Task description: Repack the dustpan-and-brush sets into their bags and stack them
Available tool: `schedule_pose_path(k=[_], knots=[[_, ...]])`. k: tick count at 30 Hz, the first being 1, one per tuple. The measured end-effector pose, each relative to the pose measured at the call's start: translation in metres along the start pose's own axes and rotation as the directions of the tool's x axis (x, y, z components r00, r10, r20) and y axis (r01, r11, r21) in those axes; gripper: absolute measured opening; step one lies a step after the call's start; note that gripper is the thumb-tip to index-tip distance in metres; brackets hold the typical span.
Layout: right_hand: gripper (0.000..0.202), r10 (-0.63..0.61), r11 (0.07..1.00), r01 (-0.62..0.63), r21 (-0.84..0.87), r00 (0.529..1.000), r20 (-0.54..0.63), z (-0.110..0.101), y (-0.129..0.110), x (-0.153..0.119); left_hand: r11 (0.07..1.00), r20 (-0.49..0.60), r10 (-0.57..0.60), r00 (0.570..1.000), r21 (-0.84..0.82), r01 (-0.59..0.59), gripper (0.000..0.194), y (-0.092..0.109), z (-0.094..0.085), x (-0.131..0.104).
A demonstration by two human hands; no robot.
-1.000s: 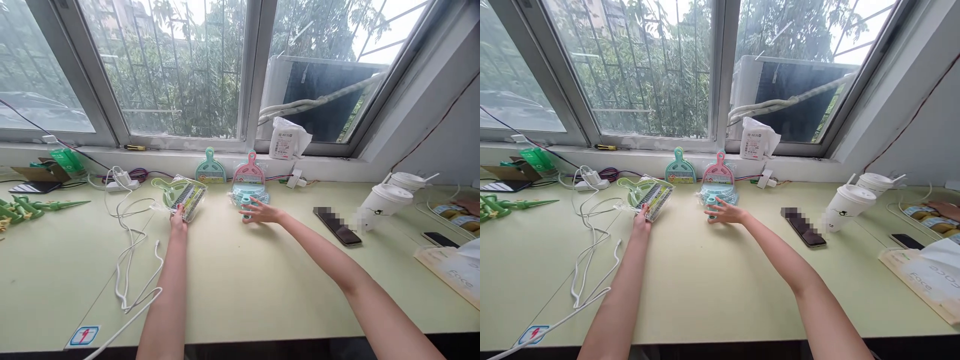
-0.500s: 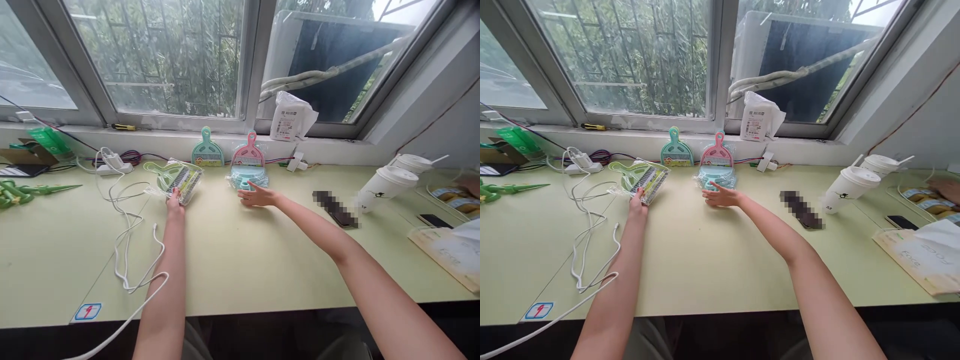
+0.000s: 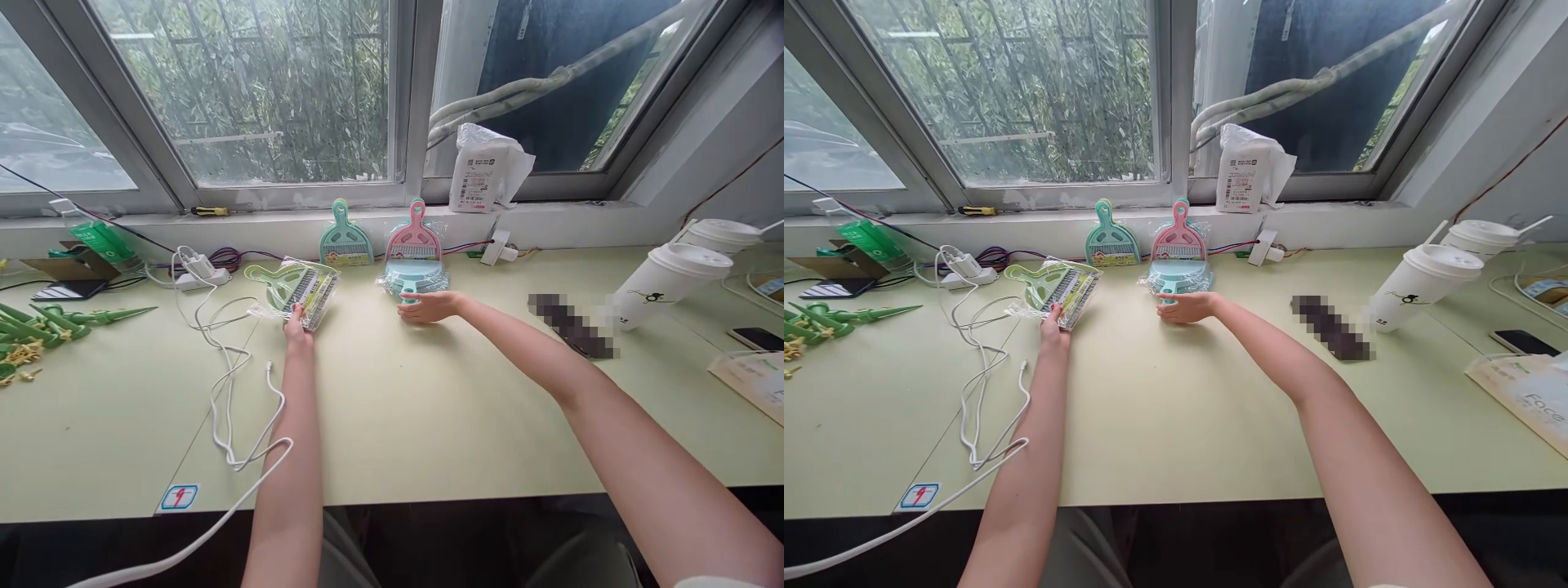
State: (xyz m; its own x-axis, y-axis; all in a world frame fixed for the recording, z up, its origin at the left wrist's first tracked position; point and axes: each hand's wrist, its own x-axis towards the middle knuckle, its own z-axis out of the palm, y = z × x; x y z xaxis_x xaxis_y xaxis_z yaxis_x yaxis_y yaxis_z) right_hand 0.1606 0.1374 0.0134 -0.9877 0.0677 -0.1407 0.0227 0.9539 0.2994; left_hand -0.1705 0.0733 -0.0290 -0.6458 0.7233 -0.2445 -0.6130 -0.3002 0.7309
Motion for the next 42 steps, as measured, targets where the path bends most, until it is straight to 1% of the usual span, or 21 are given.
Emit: schedule_pose_path(k=[3,7,8,10,13,15,16,19,23,27,29,31,33,34,35,36,38,39,40,41,42], knots=[[0.068,0.025,0.999,-0.028,0.038,0.997,0.075,-0.007,-0.002,0.0,1.0,0.017,-0.001,1.0,0.014,0.0,0.005,0.0,0.0,0.0],[0.071,-0.042,0.999,0.044,-0.009,0.984,0.172,-0.017,0.001,-0.002,0.998,0.043,0.025,0.999,0.055,-0.027,0.006,-0.002,-0.001,0.004],[0.069,-0.055,0.996,0.067,-0.055,0.982,0.183,-0.019,0.003,-0.001,0.998,0.038,0.028,0.999,0.053,-0.03,0.005,-0.003,-0.001,0.005],[0.06,-0.113,0.969,0.143,-0.202,0.981,0.156,-0.02,0.008,0.003,0.999,0.031,0.029,0.999,0.031,-0.03,0.006,-0.004,-0.002,0.007],[0.046,-0.29,0.836,0.281,-0.472,0.955,0.056,-0.02,0.014,0.012,1.0,0.019,0.025,1.0,0.002,-0.025,0.008,-0.004,-0.003,0.008],[0.039,-0.353,0.758,0.303,-0.577,0.935,0.028,-0.021,0.015,0.017,1.0,0.005,0.019,1.0,-0.001,-0.019,0.008,-0.003,-0.003,0.008],[0.036,-0.361,0.741,0.302,-0.6,0.932,0.023,-0.022,0.015,0.019,1.0,0.001,0.016,1.0,-0.002,-0.016,0.008,-0.002,-0.002,0.007],[0.032,-0.321,0.754,0.249,-0.608,0.947,-0.011,-0.029,0.017,0.017,1.0,0.002,0.014,1.0,0.013,-0.014,0.009,-0.001,-0.003,0.007],[0.039,-0.222,0.813,0.142,-0.565,0.972,-0.075,-0.046,0.031,0.004,1.0,-0.001,0.018,1.0,0.014,-0.018,0.009,-0.002,-0.004,0.008],[0.048,-0.093,0.891,0.026,-0.453,0.987,-0.127,-0.063,0.061,-0.009,1.0,-0.009,0.011,1.0,-0.015,-0.011,0.009,-0.001,-0.005,0.007],[0.049,0.015,0.921,-0.084,-0.381,0.984,-0.179,-0.067,0.082,-0.012,1.0,-0.012,0.013,1.0,-0.002,-0.013,0.008,0.001,-0.005,0.007],[0.046,0.161,0.929,-0.227,-0.293,0.959,-0.235,-0.066,0.104,-0.014,1.0,-0.03,0.014,0.999,-0.004,-0.014,0.009,0.001,-0.006,0.008],[0.047,0.33,0.903,-0.391,-0.179,0.897,-0.295,-0.057,0.124,-0.013,1.0,-0.042,0.012,0.999,-0.023,-0.013,0.01,0.002,-0.007,0.009],[0.049,0.422,0.87,-0.48,-0.11,0.842,-0.336,-0.05,0.131,-0.011,0.999,-0.048,0.011,0.999,-0.033,-0.012,0.01,0.002,-0.007,0.009],[0.053,0.516,0.822,-0.569,-0.028,0.764,-0.388,-0.041,0.137,-0.008,0.999,-0.053,0.009,0.999,-0.039,-0.011,0.01,0.002,-0.006,0.009],[0.058,0.603,0.76,-0.646,0.066,0.664,-0.442,-0.032,0.14,-0.003,0.999,-0.06,0.007,0.998,-0.042,-0.01,0.011,0.003,-0.006,0.008],[0.065,0.729,0.631,-0.736,0.247,0.451,-0.515,-0.015,0.144,0.008,0.999,-0.068,-0.004,0.998,-0.043,0.002,0.01,0.004,-0.005,0.006],[0.066,0.771,0.572,-0.758,0.315,0.365,-0.521,-0.009,0.145,0.013,0.999,-0.069,-0.013,0.998,-0.043,0.01,0.008,0.004,-0.005,0.005],[0.067,0.804,0.524,-0.772,0.359,0.311,-0.506,-0.004,0.146,0.019,0.999,-0.071,-0.021,0.997,-0.043,0.018,0.007,0.005,-0.004,0.004],[0.067,0.833,0.487,-0.785,0.382,0.286,-0.474,-0.001,0.148,0.024,0.999,-0.074,-0.028,0.997,-0.043,0.025,0.006,0.005,-0.004,0.004],[0.066,0.856,0.46,-0.799,0.389,0.283,-0.432,-0.001,0.151,0.027,0.999,-0.076,-0.034,0.997,-0.041,0.031,0.006,0.005,-0.003,0.003]])
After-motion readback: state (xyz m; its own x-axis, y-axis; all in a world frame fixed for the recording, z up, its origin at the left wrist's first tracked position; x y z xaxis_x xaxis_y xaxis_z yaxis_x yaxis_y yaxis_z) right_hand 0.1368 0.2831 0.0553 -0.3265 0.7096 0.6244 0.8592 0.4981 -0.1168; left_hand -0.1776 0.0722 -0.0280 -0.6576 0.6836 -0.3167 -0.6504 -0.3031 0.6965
